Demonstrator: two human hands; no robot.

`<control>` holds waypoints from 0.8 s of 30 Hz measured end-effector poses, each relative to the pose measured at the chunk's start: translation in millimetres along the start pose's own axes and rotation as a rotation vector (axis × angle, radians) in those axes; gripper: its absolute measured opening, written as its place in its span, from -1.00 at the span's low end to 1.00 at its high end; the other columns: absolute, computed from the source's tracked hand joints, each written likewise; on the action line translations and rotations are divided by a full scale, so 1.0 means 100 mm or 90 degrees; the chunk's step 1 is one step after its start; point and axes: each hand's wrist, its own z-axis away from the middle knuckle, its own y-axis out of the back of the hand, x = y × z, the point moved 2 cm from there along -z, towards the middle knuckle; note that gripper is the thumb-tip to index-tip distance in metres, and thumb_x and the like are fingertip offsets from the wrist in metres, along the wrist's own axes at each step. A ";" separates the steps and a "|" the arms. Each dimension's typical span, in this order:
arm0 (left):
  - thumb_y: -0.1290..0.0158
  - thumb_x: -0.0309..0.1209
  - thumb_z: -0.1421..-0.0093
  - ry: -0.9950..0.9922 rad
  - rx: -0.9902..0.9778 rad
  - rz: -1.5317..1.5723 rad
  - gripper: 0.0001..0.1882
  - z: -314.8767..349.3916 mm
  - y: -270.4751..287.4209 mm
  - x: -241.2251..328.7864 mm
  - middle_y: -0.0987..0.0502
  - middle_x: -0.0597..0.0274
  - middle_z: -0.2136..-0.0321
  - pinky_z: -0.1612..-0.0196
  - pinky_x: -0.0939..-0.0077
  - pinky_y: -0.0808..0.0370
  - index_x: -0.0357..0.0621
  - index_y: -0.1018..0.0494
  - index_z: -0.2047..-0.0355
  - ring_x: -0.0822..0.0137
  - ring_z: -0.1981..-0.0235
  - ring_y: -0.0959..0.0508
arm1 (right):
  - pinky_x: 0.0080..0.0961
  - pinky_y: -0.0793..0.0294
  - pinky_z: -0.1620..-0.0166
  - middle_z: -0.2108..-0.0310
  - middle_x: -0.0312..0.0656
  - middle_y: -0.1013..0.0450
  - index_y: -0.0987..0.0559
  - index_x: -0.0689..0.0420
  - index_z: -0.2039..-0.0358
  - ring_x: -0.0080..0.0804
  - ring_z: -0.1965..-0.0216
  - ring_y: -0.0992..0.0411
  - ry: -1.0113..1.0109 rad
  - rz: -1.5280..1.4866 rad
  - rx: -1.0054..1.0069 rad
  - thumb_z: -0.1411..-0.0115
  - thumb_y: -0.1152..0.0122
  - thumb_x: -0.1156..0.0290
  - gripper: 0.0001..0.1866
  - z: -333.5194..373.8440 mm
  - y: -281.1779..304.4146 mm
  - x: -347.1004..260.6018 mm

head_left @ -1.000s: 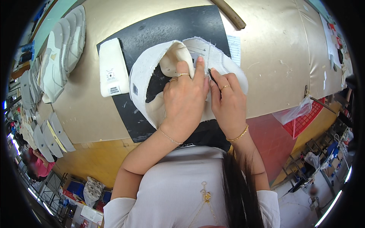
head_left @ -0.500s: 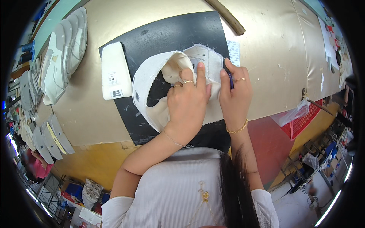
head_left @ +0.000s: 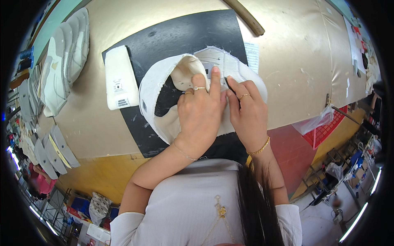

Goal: The person trims excess material from a white shoe upper using a small blade. They rotate the shoe to access different edges and carefully cut along seams and openings.

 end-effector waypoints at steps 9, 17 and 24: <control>-0.17 -0.29 -0.15 -0.006 -0.011 0.022 -0.45 -0.01 0.01 -0.01 -0.32 0.05 0.32 0.45 0.40 -0.51 -0.19 -0.40 -0.14 0.21 0.52 -0.53 | -0.39 -0.45 0.37 0.36 -0.14 -0.42 -0.57 0.18 0.04 -0.26 0.44 -0.46 -0.011 0.014 -0.015 -0.19 -0.20 0.55 -0.71 0.00 0.02 -0.02; -0.17 -0.34 -0.14 -0.011 0.006 0.042 -0.46 0.00 0.00 -0.02 -0.33 -0.03 0.33 0.49 0.34 -0.52 -0.13 -0.41 -0.15 0.12 0.59 -0.52 | -0.39 -0.45 0.38 0.37 -0.16 -0.42 -0.57 0.18 0.05 -0.27 0.45 -0.45 -0.015 0.028 0.014 -0.18 -0.20 0.55 -0.71 0.00 -0.04 -0.02; -0.17 -0.35 -0.13 -0.018 0.022 0.003 -0.46 0.01 -0.04 -0.02 -0.33 0.00 0.34 0.45 0.32 -0.52 -0.13 -0.41 -0.15 0.13 0.55 -0.52 | -0.41 -0.44 0.39 0.38 -0.15 -0.41 -0.58 0.17 0.08 -0.25 0.46 -0.44 -0.035 0.005 0.047 -0.18 -0.19 0.58 -0.73 -0.06 -0.11 -0.05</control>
